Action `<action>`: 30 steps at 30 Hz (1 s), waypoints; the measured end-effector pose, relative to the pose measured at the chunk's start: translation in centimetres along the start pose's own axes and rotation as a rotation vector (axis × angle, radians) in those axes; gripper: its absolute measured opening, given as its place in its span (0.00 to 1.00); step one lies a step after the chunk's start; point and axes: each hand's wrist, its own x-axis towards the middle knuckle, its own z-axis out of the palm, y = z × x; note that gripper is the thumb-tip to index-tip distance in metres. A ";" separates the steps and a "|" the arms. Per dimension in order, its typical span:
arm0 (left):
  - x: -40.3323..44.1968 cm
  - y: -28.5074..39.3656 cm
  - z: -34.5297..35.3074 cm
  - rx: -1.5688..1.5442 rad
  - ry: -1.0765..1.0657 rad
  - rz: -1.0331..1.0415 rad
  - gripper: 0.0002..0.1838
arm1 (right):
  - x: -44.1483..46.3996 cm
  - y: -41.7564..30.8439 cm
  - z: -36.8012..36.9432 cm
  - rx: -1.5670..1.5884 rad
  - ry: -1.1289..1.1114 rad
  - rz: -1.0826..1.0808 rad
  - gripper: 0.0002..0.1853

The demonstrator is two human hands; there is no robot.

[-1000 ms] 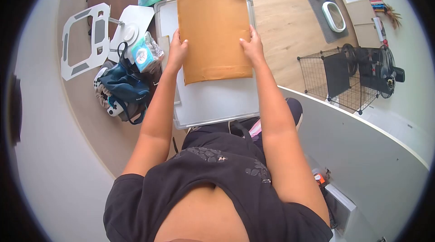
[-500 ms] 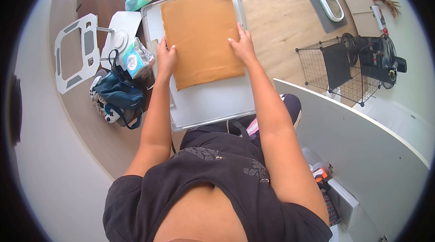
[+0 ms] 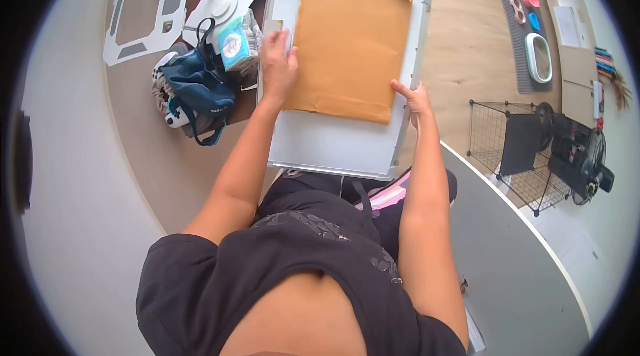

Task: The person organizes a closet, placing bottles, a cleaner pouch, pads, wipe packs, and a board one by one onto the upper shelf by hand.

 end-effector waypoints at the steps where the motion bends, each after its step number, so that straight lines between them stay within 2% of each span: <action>1: 0.4 0.0 -0.9 0.209 0.060 0.044 0.29 | -0.2 0.1 0.2 0.098 0.038 -0.009 0.41; 2: 0.9 -0.1 -1.9 0.214 0.059 0.042 0.29 | -0.5 0.1 0.3 0.104 0.041 0.009 0.39; 4: 2.1 -1.2 -3.5 0.454 0.286 -0.062 0.41 | -1.0 0.2 0.3 0.126 0.023 -0.005 0.39; 5: 2.5 -1.8 -3.7 0.454 0.287 -0.059 0.41 | -1.3 0.2 0.3 0.148 0.006 -0.023 0.40; 7: 3.6 -2.8 -3.7 0.444 0.105 -0.271 0.53 | -2.0 0.2 0.4 0.192 0.014 -0.038 0.40; 8: 4.0 -3.0 -3.4 0.496 0.061 -0.298 0.57 | -2.2 0.1 0.5 0.233 0.022 -0.050 0.40; 12: 5.2 -2.9 -3.4 0.493 -0.065 -0.385 0.55 | -2.7 -0.4 0.5 0.217 -0.015 -0.109 0.39; 15: 5.8 -3.6 -4.1 0.337 -0.103 -0.433 0.53 | -3.1 -0.6 1.0 0.224 0.052 -0.134 0.38; 17: 5.7 -3.9 -4.7 0.262 -0.051 -0.350 0.53 | -3.5 -0.5 1.0 0.334 0.010 -0.114 0.37; 18: 5.5 -5.0 -4.4 0.279 0.163 -0.221 0.54 | -3.7 -0.3 1.0 0.343 0.018 -0.117 0.37; 19: 5.6 -4.3 -5.6 0.238 0.325 -0.198 0.50 | -3.9 -0.1 0.9 0.345 0.037 -0.140 0.36; 21: 6.3 -3.6 -8.6 -0.501 0.268 -0.447 0.39 | -4.7 0.4 0.4 0.361 0.075 -0.161 0.36; 23: 6.1 -2.1 -11.9 -1.095 -0.078 -0.434 0.31 | -5.6 0.4 0.1 0.423 0.075 -0.153 0.35; 24: 6.1 -2.1 -12.5 -1.266 -0.209 -0.567 0.24 | -5.9 0.3 -0.3 0.434 0.087 -0.164 0.35; 25: 6.4 -3.2 -12.3 -1.418 -0.315 -0.651 0.25 | -6.1 0.2 -0.7 0.472 0.063 -0.187 0.34; 27: 6.7 -4.0 -11.0 -1.722 -0.530 -0.627 0.26 | -7.1 -0.1 -2.2 0.529 0.078 -0.226 0.33; 30: 6.9 0.0 -7.8 -1.755 -0.656 -0.523 0.29 | -10.5 -1.5 -7.0 0.548 0.095 -0.285 0.32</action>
